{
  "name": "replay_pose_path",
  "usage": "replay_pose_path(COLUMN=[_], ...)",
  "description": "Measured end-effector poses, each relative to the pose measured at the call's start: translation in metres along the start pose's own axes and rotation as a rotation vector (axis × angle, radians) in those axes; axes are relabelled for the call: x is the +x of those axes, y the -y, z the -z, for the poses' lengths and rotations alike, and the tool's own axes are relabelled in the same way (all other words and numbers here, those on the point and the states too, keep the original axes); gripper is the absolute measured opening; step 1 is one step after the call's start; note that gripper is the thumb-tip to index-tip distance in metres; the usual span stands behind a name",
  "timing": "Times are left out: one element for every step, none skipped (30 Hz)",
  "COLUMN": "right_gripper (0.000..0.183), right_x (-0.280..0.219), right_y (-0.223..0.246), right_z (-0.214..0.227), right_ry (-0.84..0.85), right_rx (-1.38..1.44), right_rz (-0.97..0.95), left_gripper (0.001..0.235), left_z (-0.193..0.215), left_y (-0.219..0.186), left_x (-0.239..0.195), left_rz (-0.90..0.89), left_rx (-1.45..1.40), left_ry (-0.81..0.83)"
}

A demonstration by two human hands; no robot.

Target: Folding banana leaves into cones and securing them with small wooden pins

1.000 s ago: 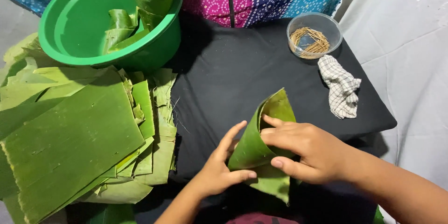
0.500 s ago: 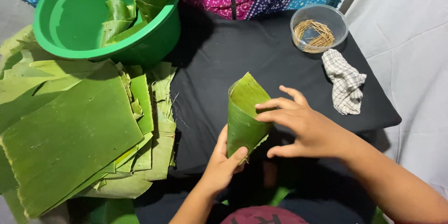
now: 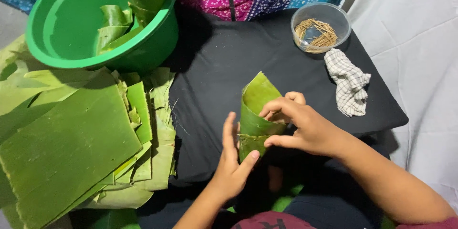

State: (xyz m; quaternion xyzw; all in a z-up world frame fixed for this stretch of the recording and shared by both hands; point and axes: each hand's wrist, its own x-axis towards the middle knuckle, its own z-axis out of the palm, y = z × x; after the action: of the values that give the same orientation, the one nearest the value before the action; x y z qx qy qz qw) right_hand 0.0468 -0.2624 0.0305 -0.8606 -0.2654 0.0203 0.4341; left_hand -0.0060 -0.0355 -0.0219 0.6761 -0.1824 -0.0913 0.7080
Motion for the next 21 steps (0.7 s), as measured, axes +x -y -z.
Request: replay_pose_path(right_gripper=[0.058, 0.063, 0.069, 0.069, 0.068, 0.067, 0.067, 0.069, 0.072, 0.072, 0.062, 0.052, 0.052, 0.051, 0.051, 0.051, 0.052, 0.054, 0.054, 0.058, 0.066], right_x=[0.0, -0.002, -0.005, -0.006, -0.007, -0.007, -0.007, -0.008, -0.008, -0.008, -0.008, -0.007, -0.009, -0.011, -0.012, -0.011, -0.009, -0.008, 0.002, 0.011, 0.019], right_y=[-0.001, -0.002, -0.004, -0.003, -0.003, -0.003, -0.005, -0.008, -0.01, -0.015, -0.019, -0.024, -0.031, -0.038, -0.046, -0.051, -0.057, -0.063, -0.068, -0.074, -0.08], right_z=[0.0, 0.001, 0.002, 0.004, 0.006, 0.008, 0.009, 0.01, 0.01, 0.011, 0.013, 0.015, 0.017, 0.019, 0.021, 0.027, 0.032, 0.039, 0.052, 0.065, 0.078], right_ry=[-0.006, 0.035, 0.077, 0.061, 0.113, 0.163, 0.145, 0.131, 0.118, 0.108, 0.084, 0.062, 0.055, 0.061, 0.067, 0.064, 0.123, 0.182, 0.179, 0.137, 0.095], right_rx=[0.0, 0.046, 0.092, 0.091, 0.111, 0.131, 0.132, 0.077, 0.023, 0.025, -0.025, -0.076, -0.075, -0.089, -0.103, -0.098, -0.064, -0.031, -0.029, 0.077, 0.182], right_rz=[-0.006, -0.034, -0.062, -0.075, -0.053, -0.029, -0.041, -0.015, 0.01, 0.0, 0.037, 0.077, 0.069, 0.036, 0.003, -0.003, -0.067, -0.129, -0.134, -0.077, -0.021], left_gripper=[0.086, 0.101, 0.116, 0.116, 0.116, 0.116, 0.116, 0.107, 0.099, 0.099, 0.106, 0.112, 0.112, 0.117, 0.121, 0.121, 0.123, 0.125, 0.125, 0.12, 0.116], left_z=[0.004, 0.007, 0.009, 0.013, 0.017, 0.022, 0.02, 0.019, 0.017, 0.015, 0.014, 0.012, 0.009, 0.005, 0.001, -0.002, -0.005, -0.008, -0.006, -0.007, -0.007], left_y=[-0.001, -0.003, -0.004, -0.009, -0.013, -0.018, -0.031, -0.044, -0.056, -0.059, -0.062, -0.064, -0.065, -0.066, -0.067, -0.064, -0.062, -0.059, -0.058, -0.056, -0.054], left_x=[0.004, 0.009, 0.015, 0.021, 0.028, 0.035, 0.045, 0.054, 0.063, 0.07, 0.078, 0.086, 0.094, 0.101, 0.109, 0.115, 0.121, 0.128, 0.136, 0.142, 0.149], left_rz=[0.002, -0.122, -0.247, -0.247, -0.347, -0.451, -0.456, -0.428, -0.4, -0.401, -0.363, -0.324, -0.326, -0.32, -0.315, -0.311, -0.27, -0.232, -0.231, -0.187, -0.142], left_rx=[0.0, 0.143, 0.285, 0.279, 0.524, 0.77, 0.765, 0.816, 0.867, 0.863, 0.892, 0.922, 0.92, 0.92, 0.919, 0.916, 0.9, 0.883, 0.881, 0.821, 0.762], left_ry=[0.008, 0.014, 0.02, 0.04, 0.066, 0.092, 0.112, 0.196, 0.282, 0.296, 0.338, 0.376, 0.387, 0.436, 0.485, 0.492, 0.539, 0.584, 0.589, 0.597, 0.604])
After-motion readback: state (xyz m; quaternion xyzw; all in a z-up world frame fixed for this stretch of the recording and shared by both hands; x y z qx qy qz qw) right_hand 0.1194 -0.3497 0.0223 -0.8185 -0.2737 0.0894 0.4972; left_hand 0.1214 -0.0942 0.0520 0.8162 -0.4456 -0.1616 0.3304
